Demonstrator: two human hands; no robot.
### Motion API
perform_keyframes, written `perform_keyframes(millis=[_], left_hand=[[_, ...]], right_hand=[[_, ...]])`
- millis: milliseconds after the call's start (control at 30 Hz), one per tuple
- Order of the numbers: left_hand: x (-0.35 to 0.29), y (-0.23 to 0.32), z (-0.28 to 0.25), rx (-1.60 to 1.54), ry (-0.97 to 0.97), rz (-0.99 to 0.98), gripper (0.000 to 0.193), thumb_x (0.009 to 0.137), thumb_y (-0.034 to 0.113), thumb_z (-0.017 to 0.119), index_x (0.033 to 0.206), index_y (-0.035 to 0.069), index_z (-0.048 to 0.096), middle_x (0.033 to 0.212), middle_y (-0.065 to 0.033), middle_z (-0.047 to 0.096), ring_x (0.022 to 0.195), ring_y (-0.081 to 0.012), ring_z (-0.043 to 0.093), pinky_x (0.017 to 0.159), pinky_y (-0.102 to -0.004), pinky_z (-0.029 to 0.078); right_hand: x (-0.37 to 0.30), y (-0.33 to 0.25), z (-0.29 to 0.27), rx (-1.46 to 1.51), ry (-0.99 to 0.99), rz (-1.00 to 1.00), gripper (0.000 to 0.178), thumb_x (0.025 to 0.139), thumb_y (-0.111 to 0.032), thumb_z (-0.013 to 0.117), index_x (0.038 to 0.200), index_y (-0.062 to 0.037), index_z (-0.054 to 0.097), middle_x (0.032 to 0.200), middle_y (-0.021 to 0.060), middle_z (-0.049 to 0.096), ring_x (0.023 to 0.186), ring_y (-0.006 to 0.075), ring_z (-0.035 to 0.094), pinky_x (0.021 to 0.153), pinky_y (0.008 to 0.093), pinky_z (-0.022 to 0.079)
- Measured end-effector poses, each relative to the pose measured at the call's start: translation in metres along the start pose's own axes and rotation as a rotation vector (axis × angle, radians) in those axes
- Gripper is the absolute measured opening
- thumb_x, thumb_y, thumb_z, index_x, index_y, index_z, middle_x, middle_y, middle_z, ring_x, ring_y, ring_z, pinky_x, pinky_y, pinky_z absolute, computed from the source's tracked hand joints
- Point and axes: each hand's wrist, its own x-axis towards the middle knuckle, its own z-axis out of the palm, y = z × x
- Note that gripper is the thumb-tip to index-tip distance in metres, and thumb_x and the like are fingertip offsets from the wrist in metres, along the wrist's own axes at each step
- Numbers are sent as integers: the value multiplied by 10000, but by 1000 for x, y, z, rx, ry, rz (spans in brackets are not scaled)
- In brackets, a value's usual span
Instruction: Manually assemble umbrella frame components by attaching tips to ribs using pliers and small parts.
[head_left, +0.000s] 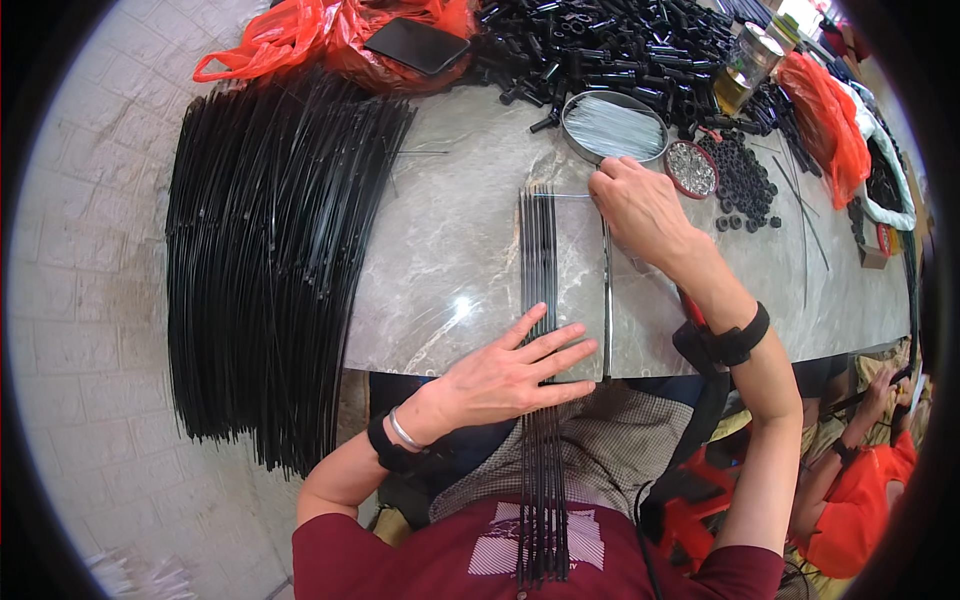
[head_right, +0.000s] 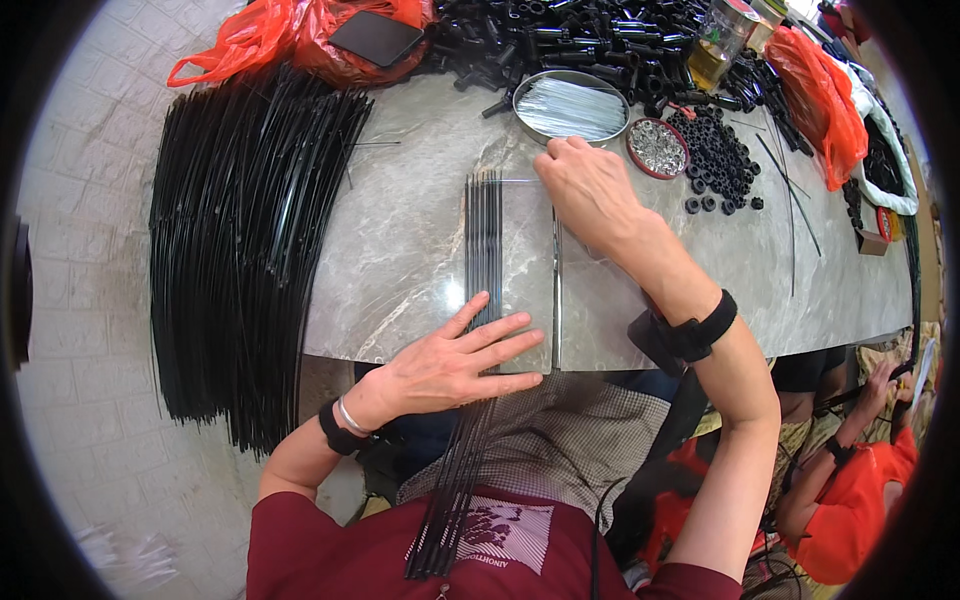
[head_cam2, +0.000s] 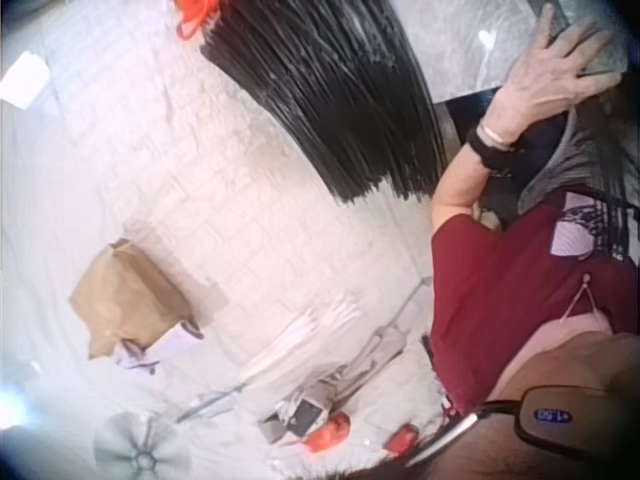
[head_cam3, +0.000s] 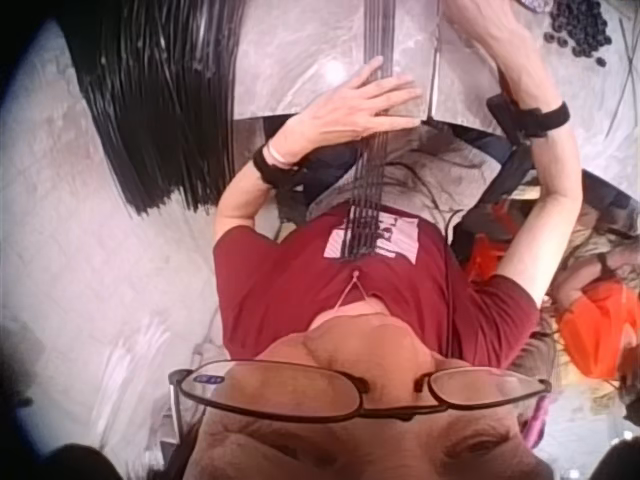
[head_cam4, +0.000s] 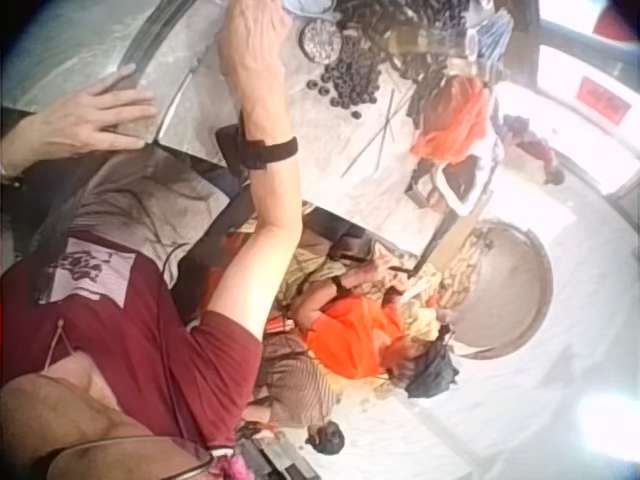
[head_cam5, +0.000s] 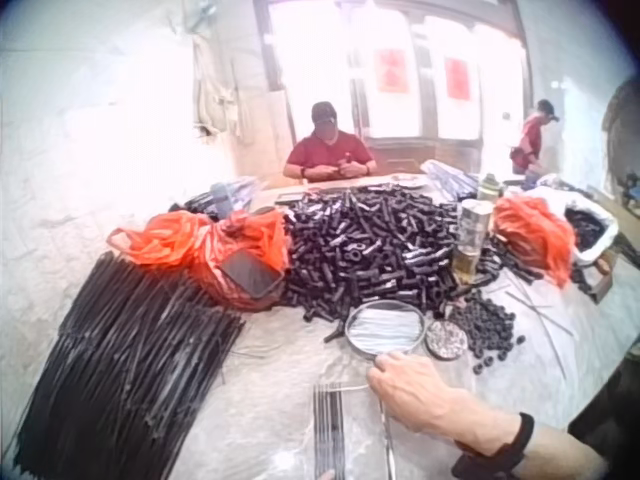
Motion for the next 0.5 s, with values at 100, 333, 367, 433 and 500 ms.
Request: perform_keyframes(millis=[100,333,367,433,500], left_hand=[[2,0,-1,6,-21,9,516,809,198,612,1305,296,510,1467,-45,403,1375,-237,356,1153,-541,205],[3,0,-2,-47,-27,-12,511,825,189,600,1314,302,504,1457,-53,417,1369,-242,366,1152,-543,206],[4,0,-2,-51,-25,-16,511,827,186,598,1315,303,503,1457,-55,417,1369,-243,366,1152,-542,207],[4,-1,-2,-40,-29,-9,511,828,185,597,1316,303,503,1458,-57,416,1370,-244,365,1152,-541,209],[4,-1,-2,-29,-32,-8,511,828,184,596,1316,303,502,1458,-59,415,1371,-245,364,1151,-541,210]], right_hand=[[-2,-2,0,16,6,8,63,774,-39,559,821,-18,596,871,100,595,910,274,604,718,381,523],[0,-1,5,51,49,-7,51,799,-58,547,796,-18,579,854,90,574,879,272,586,693,381,508],[0,-1,3,28,51,-15,41,777,-49,564,798,-20,585,867,90,584,891,267,590,702,370,517],[1,1,1,7,54,-22,49,756,-39,581,801,-22,591,880,89,594,904,262,594,712,359,526],[1,2,2,-4,119,-59,52,755,-40,583,800,-19,595,885,85,594,909,254,590,720,357,527]])
